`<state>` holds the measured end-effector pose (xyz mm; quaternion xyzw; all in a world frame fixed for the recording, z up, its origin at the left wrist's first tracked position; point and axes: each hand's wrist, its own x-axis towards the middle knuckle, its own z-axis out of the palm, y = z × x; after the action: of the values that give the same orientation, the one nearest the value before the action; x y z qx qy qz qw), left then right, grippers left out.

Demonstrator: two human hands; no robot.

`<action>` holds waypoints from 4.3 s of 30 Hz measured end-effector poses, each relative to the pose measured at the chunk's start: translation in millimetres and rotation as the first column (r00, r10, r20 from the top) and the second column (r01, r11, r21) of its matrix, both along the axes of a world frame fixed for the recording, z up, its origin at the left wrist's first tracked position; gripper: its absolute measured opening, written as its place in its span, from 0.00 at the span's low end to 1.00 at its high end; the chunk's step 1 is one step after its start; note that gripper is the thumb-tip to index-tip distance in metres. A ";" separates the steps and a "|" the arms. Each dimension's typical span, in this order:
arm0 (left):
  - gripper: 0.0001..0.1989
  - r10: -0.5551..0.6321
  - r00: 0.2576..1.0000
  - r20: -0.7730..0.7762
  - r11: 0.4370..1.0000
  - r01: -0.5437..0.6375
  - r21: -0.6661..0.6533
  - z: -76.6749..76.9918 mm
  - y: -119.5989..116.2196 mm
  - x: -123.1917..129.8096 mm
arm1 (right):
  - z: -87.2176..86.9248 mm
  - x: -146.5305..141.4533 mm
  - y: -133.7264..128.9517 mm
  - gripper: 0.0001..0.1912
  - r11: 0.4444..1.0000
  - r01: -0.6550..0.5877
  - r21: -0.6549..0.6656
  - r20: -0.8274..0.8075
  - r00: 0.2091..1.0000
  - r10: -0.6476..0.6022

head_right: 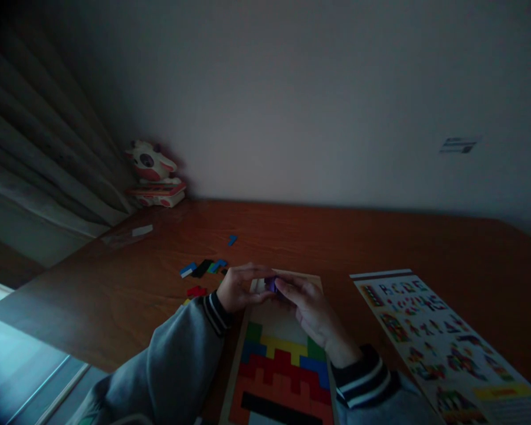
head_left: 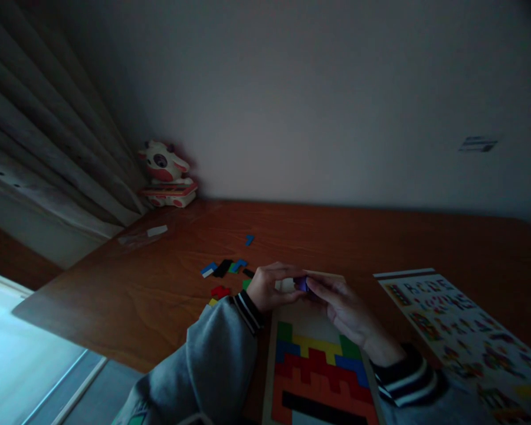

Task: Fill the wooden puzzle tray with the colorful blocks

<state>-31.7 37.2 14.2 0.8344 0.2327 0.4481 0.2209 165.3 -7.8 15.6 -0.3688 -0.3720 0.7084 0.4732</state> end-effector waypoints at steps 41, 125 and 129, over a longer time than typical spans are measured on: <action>0.19 -0.024 0.998 -0.055 0.997 0.028 0.066 -9.6 -3.5 7.8 | -11.2 11.0 0.0 0.20 0.977 0.107 0.185 0.253 0.956 -0.152; 0.22 -0.061 0.943 0.327 0.550 0.306 -0.777 0.5 -17.7 22.4 | -0.6 17.0 -12.4 0.22 0.452 -0.299 0.841 0.538 0.554 -0.635; 0.20 -0.061 0.936 0.347 0.524 0.326 -0.787 2.2 -19.2 22.7 | -1.9 15.6 -12.7 0.21 0.449 -0.301 0.841 0.538 0.544 -0.644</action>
<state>-9.0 18.0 16.3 0.5776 0.2888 0.3674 0.6693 181.0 -20.6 13.7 -0.3941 -0.8022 0.0889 0.4396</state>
